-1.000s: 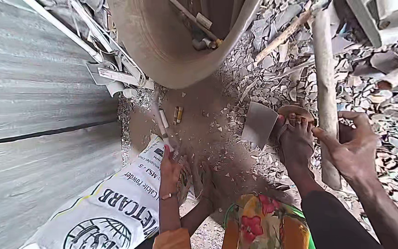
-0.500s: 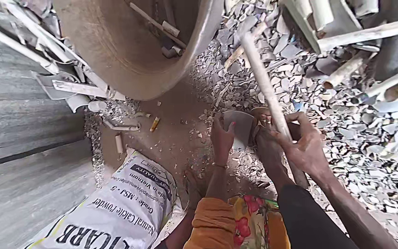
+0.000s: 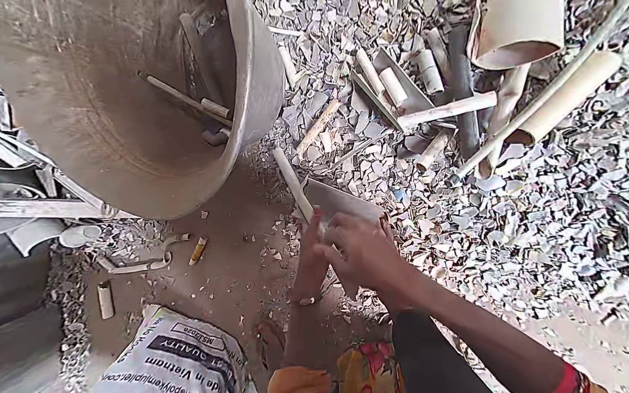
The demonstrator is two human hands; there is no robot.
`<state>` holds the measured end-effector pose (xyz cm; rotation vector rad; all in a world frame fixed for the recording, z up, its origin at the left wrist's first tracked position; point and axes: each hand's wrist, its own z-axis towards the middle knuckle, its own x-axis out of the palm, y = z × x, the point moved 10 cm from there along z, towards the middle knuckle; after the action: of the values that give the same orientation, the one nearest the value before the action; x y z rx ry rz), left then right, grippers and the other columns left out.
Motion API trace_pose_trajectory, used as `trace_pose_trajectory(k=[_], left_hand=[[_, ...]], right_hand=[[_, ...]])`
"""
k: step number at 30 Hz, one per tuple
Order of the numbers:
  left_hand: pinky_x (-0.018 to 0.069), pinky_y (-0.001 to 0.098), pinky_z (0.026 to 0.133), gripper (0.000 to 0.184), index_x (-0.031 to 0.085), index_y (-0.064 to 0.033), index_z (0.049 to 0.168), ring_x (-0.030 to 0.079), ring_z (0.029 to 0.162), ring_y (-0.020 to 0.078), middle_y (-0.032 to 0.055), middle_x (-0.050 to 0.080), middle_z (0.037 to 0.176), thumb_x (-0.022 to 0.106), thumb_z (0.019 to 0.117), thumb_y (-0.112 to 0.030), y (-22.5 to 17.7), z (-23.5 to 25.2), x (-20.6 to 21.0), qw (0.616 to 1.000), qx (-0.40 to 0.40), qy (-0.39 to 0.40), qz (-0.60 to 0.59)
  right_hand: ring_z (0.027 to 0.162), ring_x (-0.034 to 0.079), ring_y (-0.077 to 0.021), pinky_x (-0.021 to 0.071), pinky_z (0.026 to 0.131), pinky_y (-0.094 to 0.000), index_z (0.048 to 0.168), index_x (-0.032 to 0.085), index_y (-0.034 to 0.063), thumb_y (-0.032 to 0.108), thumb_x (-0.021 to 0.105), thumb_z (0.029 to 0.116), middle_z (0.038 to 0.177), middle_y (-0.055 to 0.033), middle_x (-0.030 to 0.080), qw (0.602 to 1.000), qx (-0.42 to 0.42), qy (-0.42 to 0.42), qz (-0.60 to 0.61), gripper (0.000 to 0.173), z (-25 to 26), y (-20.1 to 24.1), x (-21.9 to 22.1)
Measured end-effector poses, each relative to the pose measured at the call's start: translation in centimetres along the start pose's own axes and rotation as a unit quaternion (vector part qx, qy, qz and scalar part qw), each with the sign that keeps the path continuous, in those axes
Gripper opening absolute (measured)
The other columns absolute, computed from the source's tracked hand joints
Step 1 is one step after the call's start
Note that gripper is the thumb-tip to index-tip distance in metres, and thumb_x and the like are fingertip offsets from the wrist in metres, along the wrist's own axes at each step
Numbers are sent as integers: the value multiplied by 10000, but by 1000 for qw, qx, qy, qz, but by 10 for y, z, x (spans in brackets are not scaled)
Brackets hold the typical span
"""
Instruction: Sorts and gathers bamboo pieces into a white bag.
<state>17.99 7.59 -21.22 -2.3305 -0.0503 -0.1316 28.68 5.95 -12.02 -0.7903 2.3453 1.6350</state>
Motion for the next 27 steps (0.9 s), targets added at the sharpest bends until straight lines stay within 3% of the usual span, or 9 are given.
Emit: trace_pose_trajectory(k=[2, 5, 9, 12, 15, 17, 19, 24, 27], left_hand=[[596, 299, 753, 299, 471, 7, 1326, 680, 850, 124, 104, 660, 999, 515, 1052, -103, 26, 9, -12, 996, -46, -71, -4], [605, 392, 840, 520, 375, -17, 1492, 700, 987, 238, 198, 657, 1192, 591, 1025, -92, 49, 9, -21, 991, -87, -98, -23], [629, 359, 767, 407, 421, -23, 1440, 725, 883, 199, 158, 695, 1075, 518, 1071, -166, 56, -8, -26, 994, -80, -66, -43], [613, 362, 823, 454, 376, -48, 1492, 707, 959, 197, 157, 670, 1161, 504, 1071, -156, 58, -16, -33, 994, -87, -53, -37], [599, 356, 843, 457, 353, -42, 1508, 690, 989, 187, 157, 645, 1202, 473, 1073, -115, 57, -18, -34, 995, -78, -45, -33], [572, 354, 918, 454, 325, -37, 1533, 663, 1078, 185, 161, 615, 1274, 397, 1111, -191, 53, -19, -30, 996, -80, -24, -35], [565, 356, 950, 461, 376, -35, 1501, 658, 1118, 172, 141, 628, 1280, 322, 1131, -303, 49, -21, -29, 997, -73, -10, -32], [483, 383, 1086, 601, 360, -74, 1543, 561, 1306, 153, 100, 556, 1450, 202, 1117, -468, 45, -10, -16, 993, -60, 22, -97], [569, 339, 921, 586, 497, -109, 1378, 664, 1080, 110, 41, 679, 1176, 173, 1102, -511, 39, -7, -17, 994, -30, 6, -104]], right_hand=[[1033, 677, -362, 565, 833, -537, 1081, 725, 34, 306, 593, 1025, 1127, -178, 682, 986, -21, -153, -57, 308, 11, -2, -48], [1231, 554, -501, 488, 923, -628, 1302, 629, -36, 246, 688, 951, 1320, -307, 590, 940, 11, -311, -138, 454, 44, -22, -148], [1412, 350, -563, 378, 1040, -720, 1580, 355, 84, 454, 780, 863, 1536, -347, 367, 946, 111, -258, -160, 912, 127, -71, -219], [1455, 278, -567, 405, 1016, -722, 1592, 378, 217, 498, 827, 801, 1647, -315, 183, 953, 148, -157, -211, 953, 169, -94, -206], [1352, 426, -516, 443, 926, -711, 1268, 677, 115, 314, 829, 791, 1589, -283, 300, 958, 129, -196, -167, 539, 158, -90, -195], [1251, 535, -484, 485, 900, -664, 1186, 710, 81, 296, 803, 851, 1543, -275, 371, 965, 110, -198, -134, 408, 136, -81, -181], [1279, 491, -496, 450, 950, -670, 1138, 736, 72, 267, 820, 820, 1532, -272, 396, 968, 70, -213, -113, 383, 106, -68, -160], [1226, 540, -483, 508, 857, -650, 1179, 720, 87, 250, 872, 760, 1553, -261, 385, 976, 8, -217, -32, 474, 22, -22, -75], [1309, 509, -481, 483, 947, -641, 1313, 665, 83, 405, 782, 880, 1612, -255, 332, 994, 42, -99, -19, 552, 13, -19, 1]])
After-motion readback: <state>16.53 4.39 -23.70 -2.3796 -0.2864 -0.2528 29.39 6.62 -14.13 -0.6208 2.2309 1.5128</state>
